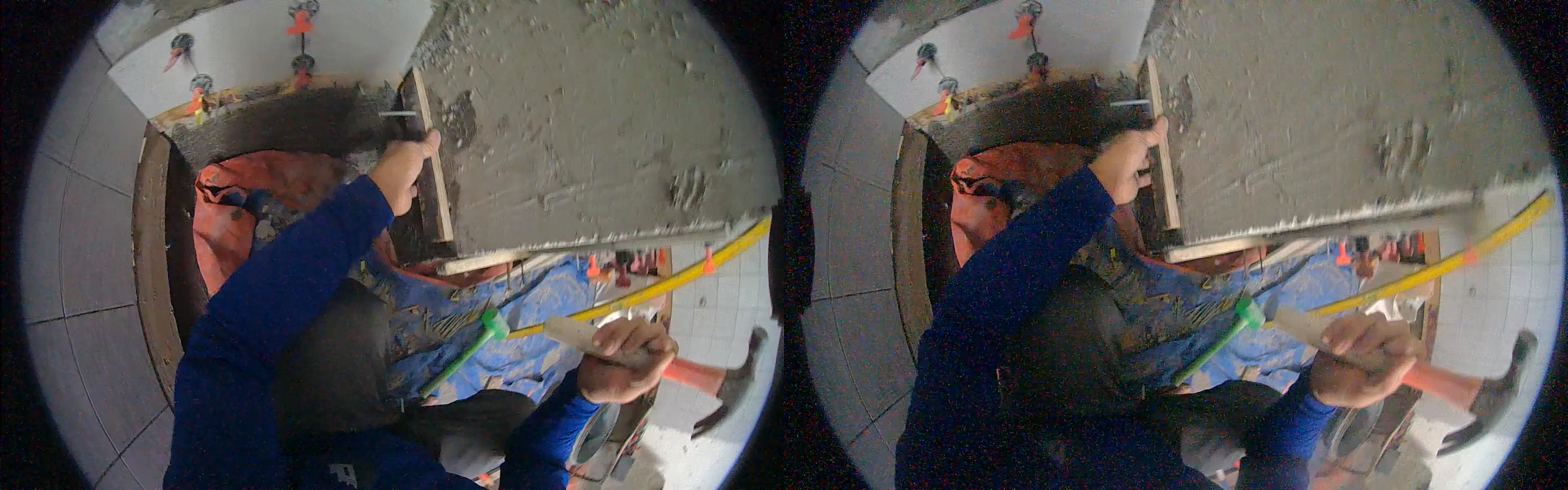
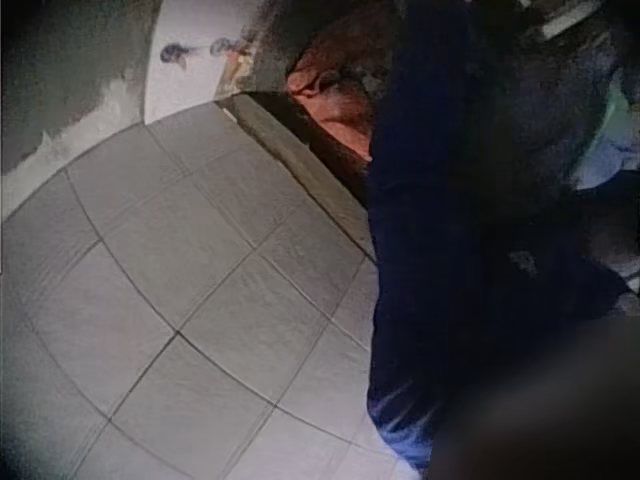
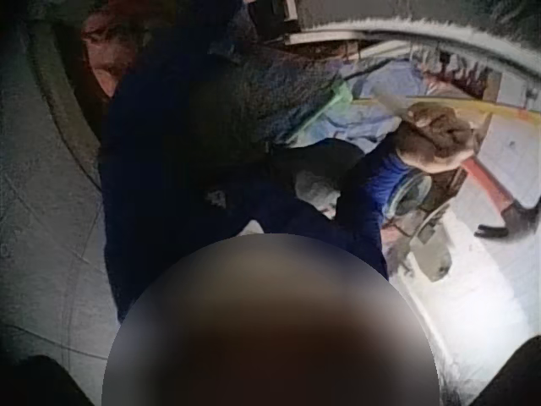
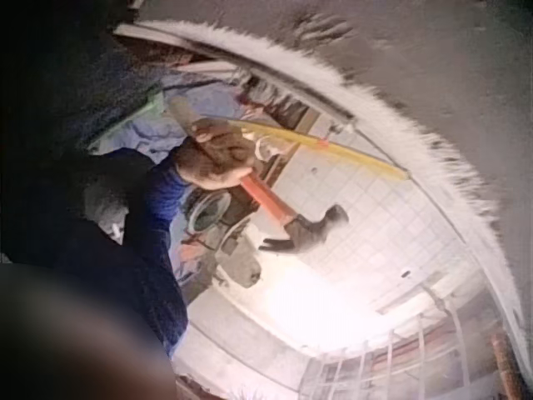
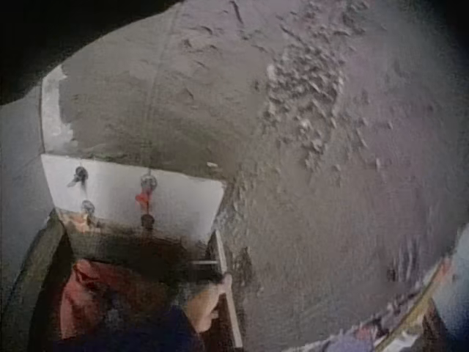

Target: The person applies cement to a wall using a trowel and hammer, then uses a spirit level to check alignment. They place a tile onto the cemented area and adjust its position.

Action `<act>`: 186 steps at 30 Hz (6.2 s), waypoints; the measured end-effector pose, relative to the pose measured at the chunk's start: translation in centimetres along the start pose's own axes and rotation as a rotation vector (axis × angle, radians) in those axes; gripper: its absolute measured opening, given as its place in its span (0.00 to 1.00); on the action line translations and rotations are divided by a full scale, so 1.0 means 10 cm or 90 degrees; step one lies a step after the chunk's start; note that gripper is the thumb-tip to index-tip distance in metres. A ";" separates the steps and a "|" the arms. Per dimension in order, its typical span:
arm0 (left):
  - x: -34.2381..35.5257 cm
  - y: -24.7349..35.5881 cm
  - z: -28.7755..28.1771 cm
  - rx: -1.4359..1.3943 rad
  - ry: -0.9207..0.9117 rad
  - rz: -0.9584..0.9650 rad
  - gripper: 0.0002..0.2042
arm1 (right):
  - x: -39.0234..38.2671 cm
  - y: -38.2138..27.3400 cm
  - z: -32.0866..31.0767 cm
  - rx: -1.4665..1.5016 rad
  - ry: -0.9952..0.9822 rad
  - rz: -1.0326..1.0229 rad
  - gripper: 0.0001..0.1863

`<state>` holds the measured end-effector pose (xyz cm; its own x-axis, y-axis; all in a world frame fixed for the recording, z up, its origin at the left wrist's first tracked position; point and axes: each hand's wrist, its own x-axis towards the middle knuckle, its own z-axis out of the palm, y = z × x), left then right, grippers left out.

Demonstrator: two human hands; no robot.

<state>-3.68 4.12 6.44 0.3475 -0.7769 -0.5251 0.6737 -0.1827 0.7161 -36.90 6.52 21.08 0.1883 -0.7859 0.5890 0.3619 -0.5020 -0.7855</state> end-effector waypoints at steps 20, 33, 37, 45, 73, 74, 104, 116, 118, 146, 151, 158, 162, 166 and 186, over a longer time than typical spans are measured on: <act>0.19 -0.36 -0.06 -0.024 -0.058 0.250 0.51 | -1.36 0.30 -1.84 -0.208 0.617 0.313 0.14; 0.24 -0.55 -0.08 0.065 -0.021 0.306 0.42 | -1.31 0.65 -2.26 -0.244 0.598 0.418 0.14; 0.29 -0.61 -0.06 0.055 -0.024 0.325 0.44 | -1.28 0.70 -2.17 -0.232 0.524 0.441 0.16; 0.15 -0.61 -0.03 0.136 0.013 0.317 0.44 | -1.21 0.66 -1.62 -0.237 0.494 0.491 0.15; 0.16 -0.72 -0.11 -0.047 -0.097 0.368 0.46 | -1.55 -0.05 -2.63 0.064 0.572 0.426 0.06; 0.16 -0.74 -0.10 -0.077 -0.109 0.358 0.45 | -1.55 -0.06 -2.63 0.039 0.571 0.431 0.07; -0.04 -0.67 -0.12 0.072 -0.005 0.354 0.48 | -1.47 0.07 -2.46 0.066 0.554 0.525 0.16; 0.06 -0.71 -0.13 0.082 -0.026 0.348 0.48 | -1.47 0.07 -2.35 0.026 0.569 0.502 0.16; 0.03 -0.71 -0.13 0.059 -0.043 0.358 0.48 | -1.48 0.08 -2.38 0.007 0.589 0.493 0.16; 0.16 -0.84 -0.11 0.099 -0.014 0.409 0.47 | -1.42 0.04 -2.20 -0.008 0.547 0.528 0.13; 0.16 -0.84 -0.09 0.092 -0.006 0.416 0.47 | -1.41 0.03 -2.11 -0.016 0.560 0.519 0.13; 0.17 -0.84 -0.08 0.091 -0.002 0.402 0.47 | -1.41 0.02 -2.10 -0.053 0.549 0.508 0.14; 0.12 -0.80 -0.10 0.111 0.011 0.408 0.46 | -1.42 0.03 -2.16 0.046 0.543 0.527 0.14; 0.08 -0.79 -0.11 0.127 0.009 0.400 0.46 | -1.42 0.03 -2.15 0.011 0.550 0.523 0.15; 0.32 -0.74 -0.24 0.295 0.016 0.466 0.33 | -1.41 0.17 -1.93 -0.321 0.579 0.366 0.16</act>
<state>-5.98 4.46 -1.71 0.6084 -0.7820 0.1353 -0.0571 0.1270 0.9903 -56.55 9.83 7.81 -0.5857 -0.8078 -0.0660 -0.0020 0.0829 -0.9966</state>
